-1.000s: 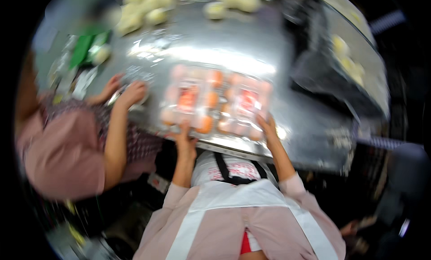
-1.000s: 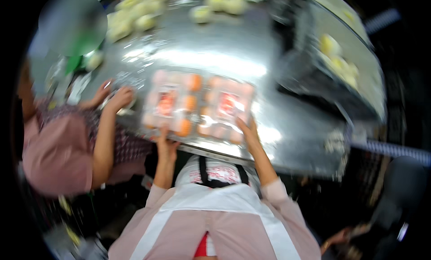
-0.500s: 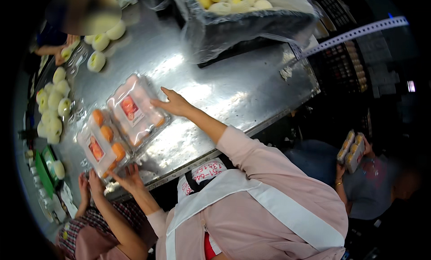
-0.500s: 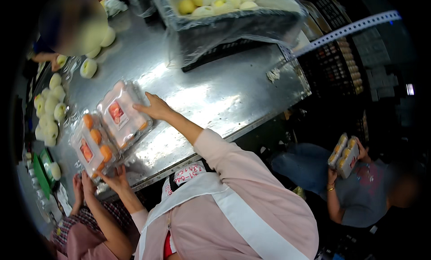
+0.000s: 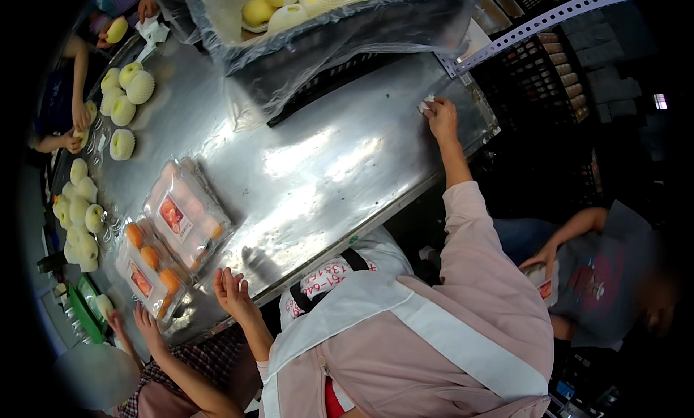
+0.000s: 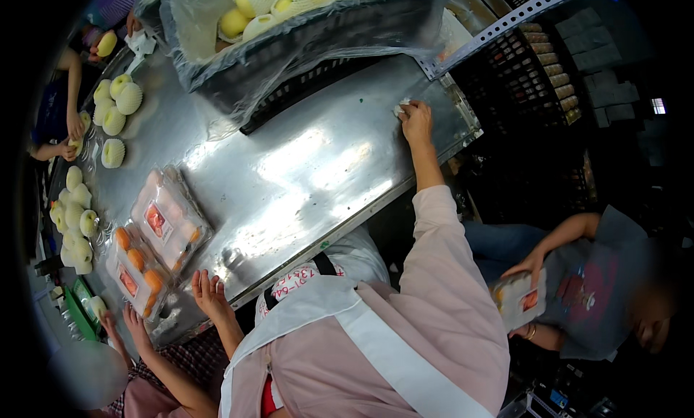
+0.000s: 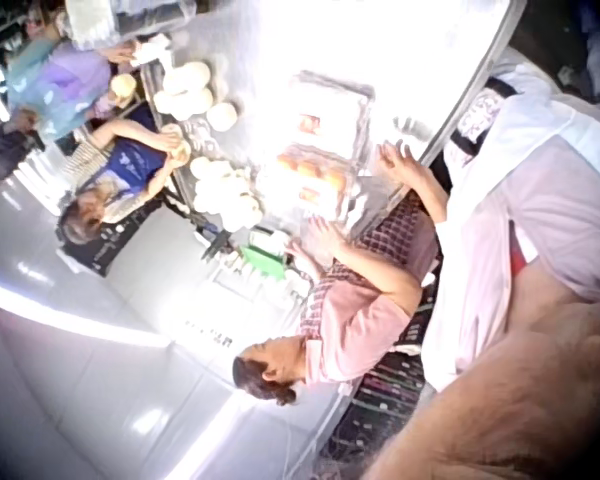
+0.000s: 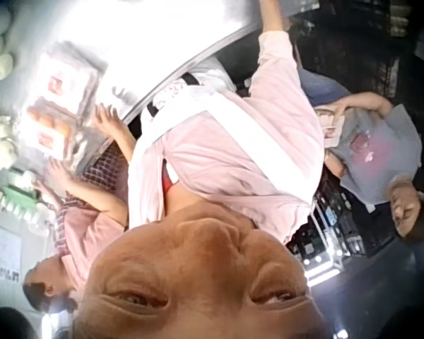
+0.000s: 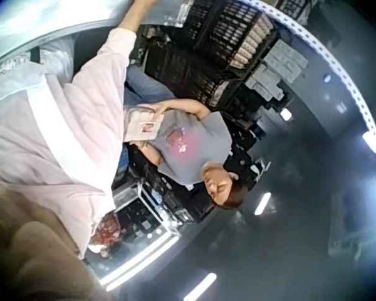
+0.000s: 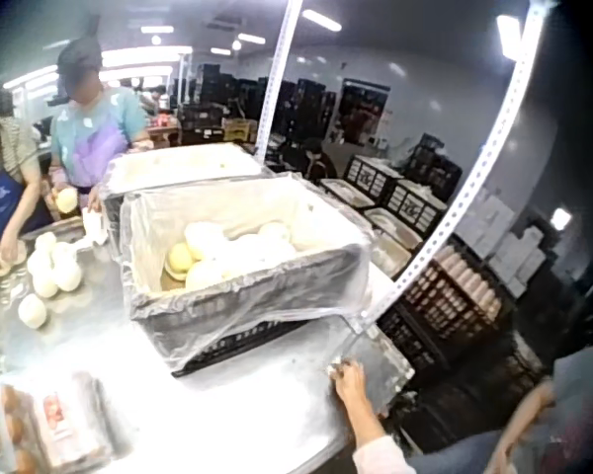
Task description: The person sorts and packages small orange fruits by hand at a large metal table, moving them from one container into clear plastic trays.
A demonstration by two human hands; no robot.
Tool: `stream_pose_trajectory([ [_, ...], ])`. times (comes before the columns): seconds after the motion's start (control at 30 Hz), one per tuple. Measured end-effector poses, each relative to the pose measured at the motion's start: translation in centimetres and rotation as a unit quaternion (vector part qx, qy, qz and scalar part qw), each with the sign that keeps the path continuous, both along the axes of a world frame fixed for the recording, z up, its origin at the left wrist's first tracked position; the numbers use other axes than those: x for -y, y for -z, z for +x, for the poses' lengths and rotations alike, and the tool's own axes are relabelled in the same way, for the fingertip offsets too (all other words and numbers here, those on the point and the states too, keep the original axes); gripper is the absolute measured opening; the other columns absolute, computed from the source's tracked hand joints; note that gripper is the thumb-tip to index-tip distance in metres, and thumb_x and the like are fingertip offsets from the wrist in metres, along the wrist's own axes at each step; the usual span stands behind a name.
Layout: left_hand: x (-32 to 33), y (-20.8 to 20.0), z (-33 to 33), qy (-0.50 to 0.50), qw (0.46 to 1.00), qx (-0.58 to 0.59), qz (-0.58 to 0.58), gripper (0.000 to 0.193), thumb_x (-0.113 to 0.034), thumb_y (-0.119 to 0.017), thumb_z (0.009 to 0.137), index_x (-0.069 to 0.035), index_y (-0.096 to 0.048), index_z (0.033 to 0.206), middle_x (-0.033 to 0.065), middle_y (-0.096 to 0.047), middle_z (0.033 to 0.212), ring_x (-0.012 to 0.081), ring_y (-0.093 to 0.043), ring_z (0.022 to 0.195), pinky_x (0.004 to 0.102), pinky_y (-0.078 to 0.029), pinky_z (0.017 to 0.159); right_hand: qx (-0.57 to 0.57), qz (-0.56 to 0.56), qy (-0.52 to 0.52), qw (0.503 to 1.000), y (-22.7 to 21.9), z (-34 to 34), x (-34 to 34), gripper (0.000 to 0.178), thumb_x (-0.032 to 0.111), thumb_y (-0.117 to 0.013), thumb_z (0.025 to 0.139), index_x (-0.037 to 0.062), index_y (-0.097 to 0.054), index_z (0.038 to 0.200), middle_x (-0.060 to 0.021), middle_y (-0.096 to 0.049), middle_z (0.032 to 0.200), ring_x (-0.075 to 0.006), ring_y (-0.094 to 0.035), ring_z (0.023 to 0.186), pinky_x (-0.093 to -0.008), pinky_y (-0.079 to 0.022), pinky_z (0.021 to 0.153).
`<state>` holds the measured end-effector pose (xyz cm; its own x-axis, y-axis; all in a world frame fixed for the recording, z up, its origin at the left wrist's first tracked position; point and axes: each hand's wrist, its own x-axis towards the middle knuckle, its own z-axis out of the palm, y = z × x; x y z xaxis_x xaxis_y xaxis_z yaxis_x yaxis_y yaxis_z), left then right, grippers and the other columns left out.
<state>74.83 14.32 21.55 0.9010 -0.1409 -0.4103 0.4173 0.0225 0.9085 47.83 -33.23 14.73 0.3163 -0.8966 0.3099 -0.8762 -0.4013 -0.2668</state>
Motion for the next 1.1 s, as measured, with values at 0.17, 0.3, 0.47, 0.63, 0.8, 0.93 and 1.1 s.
stream_pose_trajectory([
  [0.17,4.4,0.2,-3.5,-0.027,0.999,-0.018,0.020,0.026,-0.014,-0.059,0.080,-0.008,-0.051,0.104,0.0006,-0.056,0.087,0.0079,-0.056,0.071,0.0188,-0.044,0.056,0.081,0.146,-0.103,0.981,-1.8,-0.7,1.9,0.020,0.009,-0.066,0.065,0.0087,-0.064,0.086,-0.0131,-0.056,0.091,-0.0277,-0.054,0.085,-0.0346,-0.044,0.077],
  [0.3,8.4,0.3,-6.7,-0.006,1.000,-0.010,0.015,0.024,-0.011,-0.059,0.079,-0.008,-0.051,0.102,0.0008,-0.058,0.084,0.0081,-0.056,0.070,0.0190,-0.044,0.057,0.039,0.109,-0.213,0.970,-1.5,-0.2,1.5,0.021,0.007,-0.064,0.063,0.0076,-0.063,0.084,-0.0137,-0.056,0.090,-0.0297,-0.054,0.084,-0.0352,-0.044,0.075],
  [0.47,14.3,0.6,-11.1,0.004,1.000,-0.029,-0.010,0.020,-0.009,-0.058,0.079,-0.008,-0.053,0.098,0.0017,-0.058,0.085,0.0090,-0.055,0.069,0.0196,-0.044,0.058,0.041,0.131,-0.288,0.948,-1.4,-3.8,-1.2,0.020,0.007,-0.061,0.063,0.0092,-0.063,0.082,-0.0131,-0.058,0.088,-0.0278,-0.055,0.081,-0.0344,-0.045,0.074],
  [0.63,16.5,-0.1,-12.6,0.022,0.999,-0.031,-0.011,0.018,-0.008,-0.058,0.078,-0.007,-0.053,0.096,0.0023,-0.058,0.085,0.0096,-0.055,0.068,0.0201,-0.044,0.056,0.119,0.231,-0.179,0.949,-4.2,-6.0,6.7,0.024,0.009,-0.060,0.063,0.0078,-0.062,0.087,-0.0161,-0.059,0.084,-0.0268,-0.057,0.073,-0.0330,-0.046,0.067],
  [0.8,18.8,0.0,-12.6,0.063,0.998,-0.031,0.003,0.016,-0.007,-0.058,0.079,-0.006,-0.054,0.095,0.0027,-0.058,0.084,0.0102,-0.056,0.068,0.0204,-0.044,0.055,0.103,0.108,-0.220,0.964,-1.1,-6.0,4.4,0.028,0.005,-0.059,0.063,0.0074,-0.062,0.090,-0.0113,-0.057,0.086,-0.0275,-0.055,0.079,-0.0345,-0.046,0.072],
  [0.93,21.5,0.5,-13.0,0.106,0.993,-0.046,-0.023,0.015,-0.007,-0.058,0.079,-0.006,-0.054,0.093,0.0032,-0.057,0.083,0.0105,-0.056,0.067,0.0195,-0.043,0.054,0.080,0.176,-0.330,0.924,-2.0,-6.4,-1.1,0.026,-0.001,-0.054,0.064,0.0084,-0.064,0.086,-0.0061,-0.058,0.084,-0.0215,-0.055,0.078,-0.0309,-0.047,0.073],
  [1.1,24.6,0.3,-14.2,0.146,0.989,-0.026,-0.022,0.015,-0.006,-0.058,0.078,-0.006,-0.054,0.093,0.0029,-0.058,0.081,0.0104,-0.055,0.066,0.0192,-0.043,0.054,0.073,0.211,-0.472,0.853,-2.2,-8.3,-0.8,0.020,0.004,-0.056,0.059,0.0087,-0.065,0.077,-0.0073,-0.059,0.079,-0.0240,-0.057,0.073,-0.0339,-0.047,0.065],
])
